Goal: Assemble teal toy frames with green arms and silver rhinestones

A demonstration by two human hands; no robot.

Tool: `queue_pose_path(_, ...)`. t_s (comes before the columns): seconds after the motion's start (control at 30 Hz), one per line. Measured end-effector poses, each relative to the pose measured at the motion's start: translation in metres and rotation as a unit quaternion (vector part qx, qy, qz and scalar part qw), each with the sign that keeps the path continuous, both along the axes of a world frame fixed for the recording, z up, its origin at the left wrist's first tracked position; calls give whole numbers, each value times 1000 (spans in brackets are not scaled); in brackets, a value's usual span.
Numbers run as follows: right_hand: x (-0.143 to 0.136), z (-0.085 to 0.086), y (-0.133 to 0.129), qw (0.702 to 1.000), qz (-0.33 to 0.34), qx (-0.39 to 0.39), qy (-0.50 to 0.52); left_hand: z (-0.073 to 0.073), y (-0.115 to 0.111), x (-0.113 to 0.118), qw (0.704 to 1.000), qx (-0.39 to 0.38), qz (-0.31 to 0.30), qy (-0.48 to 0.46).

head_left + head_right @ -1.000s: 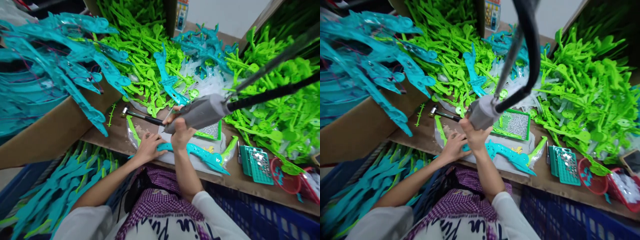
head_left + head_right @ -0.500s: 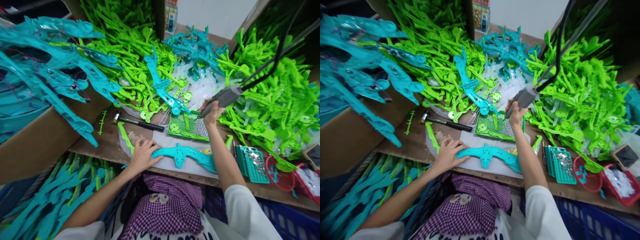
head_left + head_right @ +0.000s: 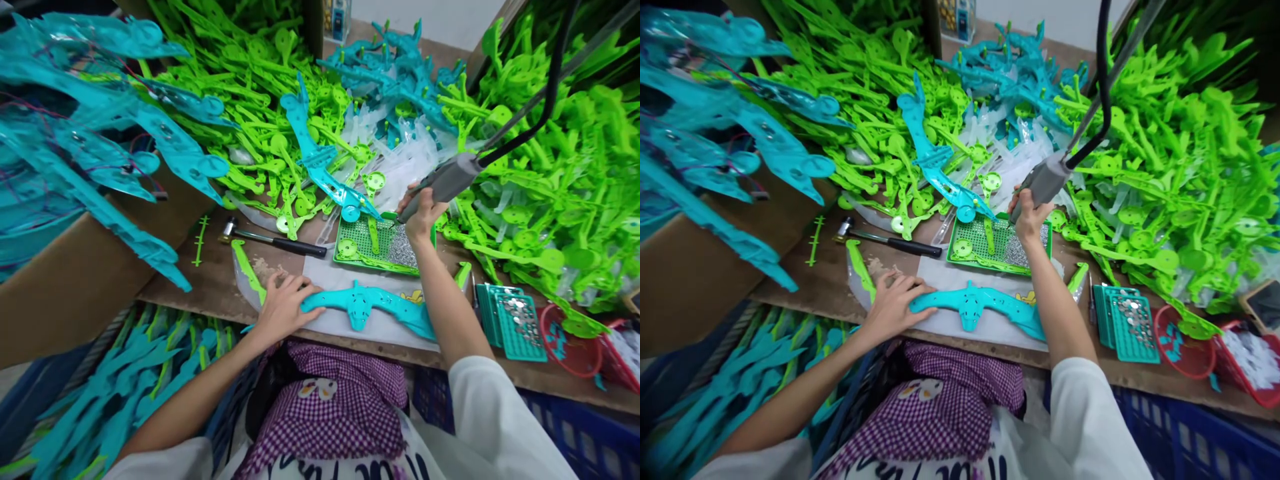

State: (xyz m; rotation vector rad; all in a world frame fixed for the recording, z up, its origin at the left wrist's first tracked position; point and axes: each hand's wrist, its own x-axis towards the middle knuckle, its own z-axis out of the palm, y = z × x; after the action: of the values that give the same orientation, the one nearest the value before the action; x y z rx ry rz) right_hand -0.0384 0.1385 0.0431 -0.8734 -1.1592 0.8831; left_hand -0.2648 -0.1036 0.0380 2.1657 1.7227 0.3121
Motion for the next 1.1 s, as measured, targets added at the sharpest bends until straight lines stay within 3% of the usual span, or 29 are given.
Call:
queue_pose_path(0.23,1,-4,-1,1000,-9,-12,-28,-4,-1,-1,1000,1,-1,-1)
queue_pose_path(0.33,0,2,-2,999,4,-15,-34,-3,-1,0,1000,-2,2,1)
queue_pose_path(0.5,20,41,-22,999,2,2,34,-1,-1,0,1000,1,2,4)
queue_pose_path(0.67,72,72,-89,997,55,20,58,-2,0,-1,1000,6,0,14)
queue_pose_path(0.77,84,68,-132,996,73,-23,37,-4,1,-2,1000,5,-7,17)
queue_pose_path(0.87,75,55,-155,992,92,-65,52,-4,3,-1,1000,4,-9,21)
queue_pose_path(0.97,61,45,-160,988,123,-91,35,-3,3,1,1000,4,-4,23)
queue_pose_path(1.1,57,49,-146,990,115,-77,10,-1,2,2,1000,0,0,21)
